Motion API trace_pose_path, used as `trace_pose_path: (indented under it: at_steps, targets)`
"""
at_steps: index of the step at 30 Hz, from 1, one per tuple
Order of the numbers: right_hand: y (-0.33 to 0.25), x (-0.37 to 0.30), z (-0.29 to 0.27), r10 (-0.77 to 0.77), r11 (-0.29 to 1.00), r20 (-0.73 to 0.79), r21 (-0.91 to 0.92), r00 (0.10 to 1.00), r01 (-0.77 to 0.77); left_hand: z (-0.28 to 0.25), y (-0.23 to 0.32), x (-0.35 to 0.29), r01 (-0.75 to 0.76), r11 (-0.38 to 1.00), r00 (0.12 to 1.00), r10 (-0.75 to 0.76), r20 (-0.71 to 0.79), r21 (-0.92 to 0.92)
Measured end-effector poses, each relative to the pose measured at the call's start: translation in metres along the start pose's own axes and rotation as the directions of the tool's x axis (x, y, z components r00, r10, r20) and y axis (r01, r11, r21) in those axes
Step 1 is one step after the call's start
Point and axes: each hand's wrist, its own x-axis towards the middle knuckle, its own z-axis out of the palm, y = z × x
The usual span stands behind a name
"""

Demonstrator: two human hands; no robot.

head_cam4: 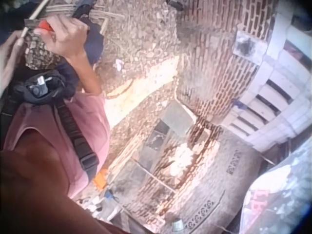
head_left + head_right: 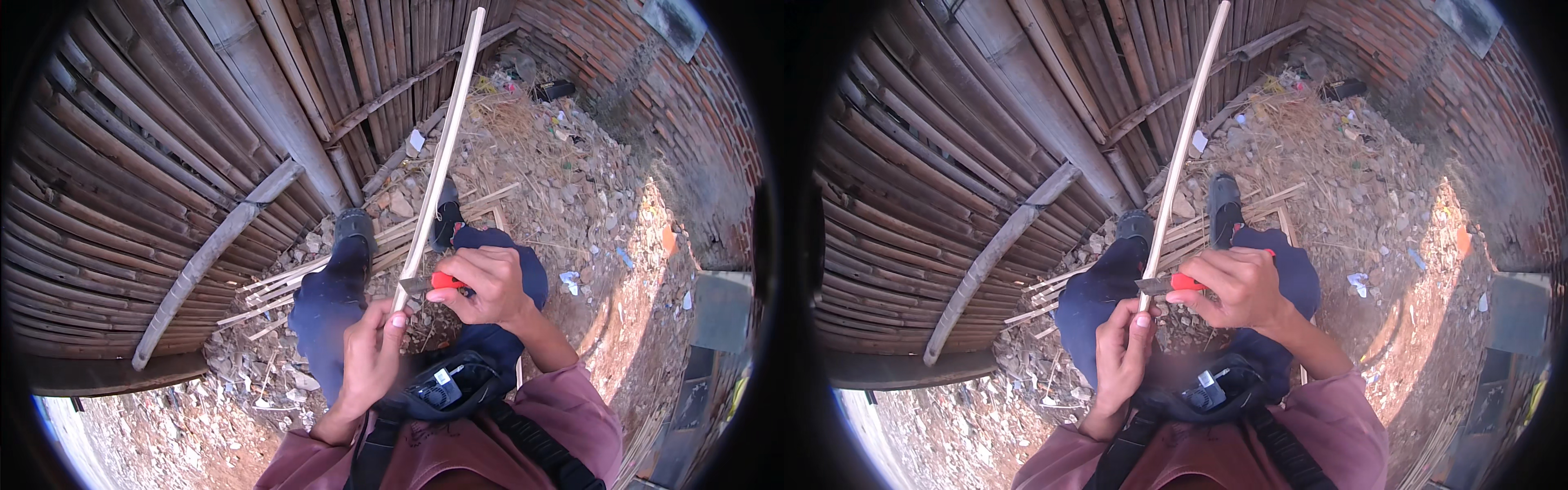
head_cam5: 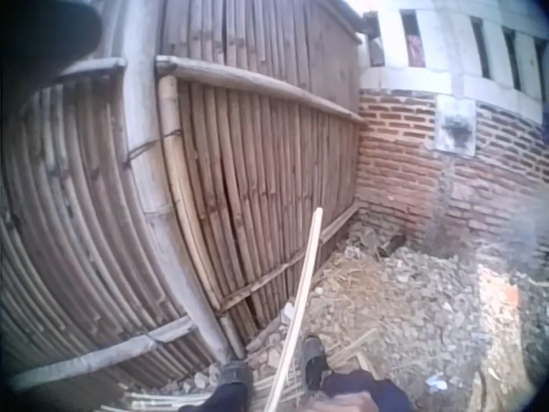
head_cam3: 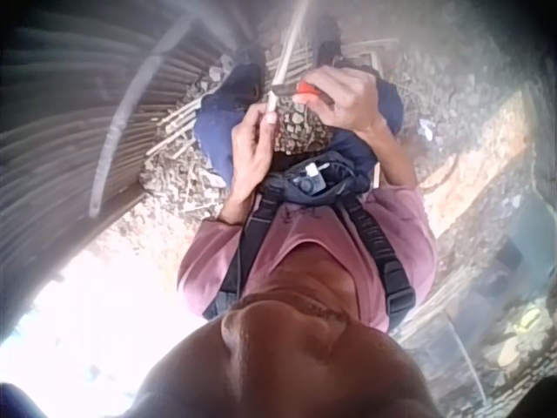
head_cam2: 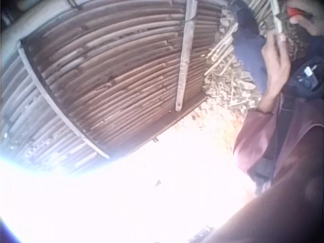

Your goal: The person shaves thin layers off a long wooden stick using a red utility knife, repeatedly pulling the blade along the surface to smooth it.

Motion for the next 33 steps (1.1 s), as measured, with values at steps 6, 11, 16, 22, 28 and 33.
trace_pose_path:
  at_steps: [6,11,16,22,28,33]
  targets:
    - [-0.009,-0.003,0.005,-0.05,0.999,0.035,0.014,0.998,0.05,0.0,0.009,0.0,0.006,0.998,1.0,-0.006,0.003,0.07]
    - [-0.013,-0.002,0.007,-0.025,0.999,0.01,-0.019,1.0,0.025,-0.001,0.007,0.0,-0.067,0.982,0.998,0.069,-0.007,0.176]
    - [-0.014,-0.001,0.007,-0.05,0.995,-0.013,-0.085,0.999,0.049,0.003,0.012,0.001,-0.133,0.971,0.989,0.143,-0.035,0.201]
    - [-0.014,-0.001,0.008,-0.057,0.99,-0.022,-0.133,0.998,0.054,-0.001,0.011,0.0,-0.097,0.97,0.995,0.103,-0.015,0.222]
    - [0.008,0.01,0.0,0.111,0.977,-0.21,-0.157,0.971,-0.146,-0.002,0.011,-0.01,-0.111,0.964,0.994,0.108,0.023,0.243]
    - [0.076,0.017,-0.024,0.283,0.942,-0.491,-0.02,0.824,-0.335,-0.006,-0.002,-0.025,-0.022,0.984,1.0,0.018,0.024,0.178]
